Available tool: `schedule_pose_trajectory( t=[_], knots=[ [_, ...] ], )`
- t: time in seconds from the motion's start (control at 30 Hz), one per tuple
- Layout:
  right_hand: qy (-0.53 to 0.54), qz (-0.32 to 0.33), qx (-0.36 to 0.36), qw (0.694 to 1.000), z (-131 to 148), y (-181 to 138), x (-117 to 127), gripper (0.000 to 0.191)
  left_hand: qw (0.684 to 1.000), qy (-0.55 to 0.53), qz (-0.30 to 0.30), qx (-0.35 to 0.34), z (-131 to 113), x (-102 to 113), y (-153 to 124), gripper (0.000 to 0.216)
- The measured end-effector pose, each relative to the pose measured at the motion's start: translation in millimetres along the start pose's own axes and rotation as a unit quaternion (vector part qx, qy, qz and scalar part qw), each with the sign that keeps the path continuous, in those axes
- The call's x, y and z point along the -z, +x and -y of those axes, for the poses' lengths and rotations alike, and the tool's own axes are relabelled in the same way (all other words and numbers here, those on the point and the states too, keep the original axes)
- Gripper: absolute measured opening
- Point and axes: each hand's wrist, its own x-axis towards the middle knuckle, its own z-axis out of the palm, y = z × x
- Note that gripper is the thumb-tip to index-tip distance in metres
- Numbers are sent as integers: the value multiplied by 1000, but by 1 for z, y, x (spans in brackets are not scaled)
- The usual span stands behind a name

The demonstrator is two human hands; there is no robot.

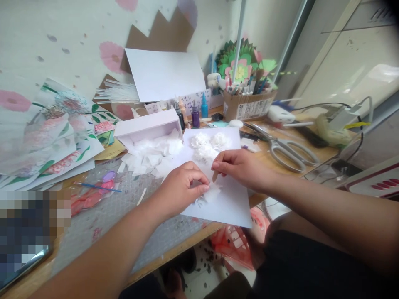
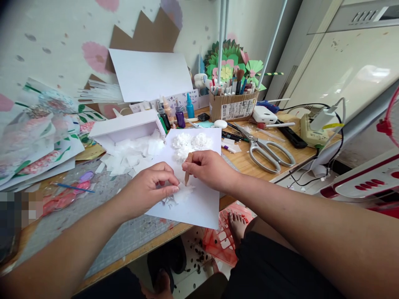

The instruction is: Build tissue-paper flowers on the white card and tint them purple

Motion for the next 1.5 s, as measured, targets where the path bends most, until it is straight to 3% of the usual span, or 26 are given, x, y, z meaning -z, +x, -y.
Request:
schedule_pose_trajectory(
  t=[0.23,0.43,0.57,0.83,1.27,1.5],
  knots=[
    [34,-11,22,999,-1,-4,2,19,998,55,-38,5,4,-4,6,10],
    [76,-4,130,989,-2,-9,-1,23,996,71,-58,17,-1,-6,7,10],
    [54,-17,157,986,-2,-8,-4,22,994,87,-59,17,-2,-7,8,9],
    [-81,1,146,986,1,-8,-10,16,996,78,-42,3,-1,-6,6,23],
    [-92,7,93,991,2,0,-15,18,998,52,-18,13,2,-2,3,17],
    [-34,-12,41,998,2,4,-13,20,997,79,-21,13,0,-1,1,8]
  ],
)
